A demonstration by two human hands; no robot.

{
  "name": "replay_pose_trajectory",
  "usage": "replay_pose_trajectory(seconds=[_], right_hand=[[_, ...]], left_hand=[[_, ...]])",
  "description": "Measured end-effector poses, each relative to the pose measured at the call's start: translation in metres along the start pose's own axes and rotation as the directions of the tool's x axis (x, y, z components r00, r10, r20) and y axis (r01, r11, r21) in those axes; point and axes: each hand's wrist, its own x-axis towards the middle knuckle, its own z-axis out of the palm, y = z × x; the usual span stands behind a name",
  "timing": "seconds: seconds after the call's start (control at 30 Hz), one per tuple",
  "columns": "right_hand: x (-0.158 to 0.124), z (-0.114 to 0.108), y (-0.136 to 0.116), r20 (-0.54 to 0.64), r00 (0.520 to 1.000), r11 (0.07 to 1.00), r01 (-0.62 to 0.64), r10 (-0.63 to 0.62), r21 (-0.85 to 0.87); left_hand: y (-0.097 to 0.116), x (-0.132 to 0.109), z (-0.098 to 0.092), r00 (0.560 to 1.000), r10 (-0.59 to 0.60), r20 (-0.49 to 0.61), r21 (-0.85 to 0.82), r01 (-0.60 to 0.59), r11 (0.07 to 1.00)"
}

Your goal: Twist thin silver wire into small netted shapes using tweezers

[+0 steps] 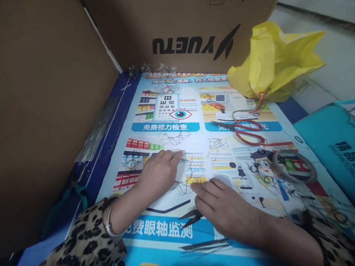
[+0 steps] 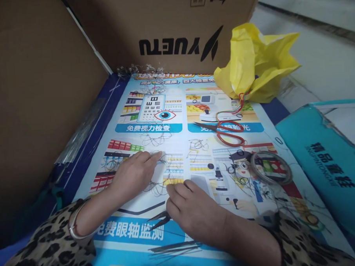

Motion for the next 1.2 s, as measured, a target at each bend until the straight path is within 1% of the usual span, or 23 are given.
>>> replay_pose_trajectory(seconds=[0.13, 0.3, 0.47, 0.6, 0.83, 1.03, 1.13, 1.2], right_hand=[[0.0, -0.002, -0.002, 0.012, 1.0, 1.0, -0.005, 0.005, -0.013], [-0.002, 0.001, -0.003, 0.004, 1.0, 1.0, -0.025, 0.025, 0.015], [-0.001, 0.001, 0.0, -0.031, 0.996, 0.987, -0.08, 0.085, 0.142], [0.001, 0.0, 0.004, 0.012, 0.991, 0.953, -0.129, 0.131, 0.275], [0.001, 0.001, 0.009, 0.081, 0.977, 0.89, -0.211, 0.195, 0.404], [0.002, -0.003, 0.012, 0.132, 0.968, 0.855, -0.249, 0.211, 0.456], [0.002, -0.002, 0.012, 0.141, 0.967, 0.853, -0.253, 0.212, 0.456], [0.002, -0.002, 0.012, 0.141, 0.967, 0.854, -0.252, 0.21, 0.455]], left_hand=[[0.0, 0.0, 0.0, 1.0, -0.006, 0.016, -0.01, 0.006, 1.0], [0.001, -0.001, 0.0, 1.0, -0.024, 0.019, -0.016, 0.024, 1.0], [0.001, -0.002, 0.001, 0.999, -0.032, 0.008, -0.033, 0.032, 0.999], [0.001, -0.002, 0.003, 1.0, -0.02, -0.006, -0.041, 0.02, 0.999], [0.001, -0.001, 0.0, 0.999, -0.042, -0.016, -0.066, 0.041, 0.997], [0.001, 0.0, 0.001, 0.995, -0.006, -0.104, -0.083, -0.003, 0.997], [0.001, -0.001, 0.003, 0.995, 0.037, -0.095, -0.111, -0.048, 0.993], [0.0, -0.001, 0.004, 0.995, 0.045, -0.086, -0.13, -0.056, 0.99]])
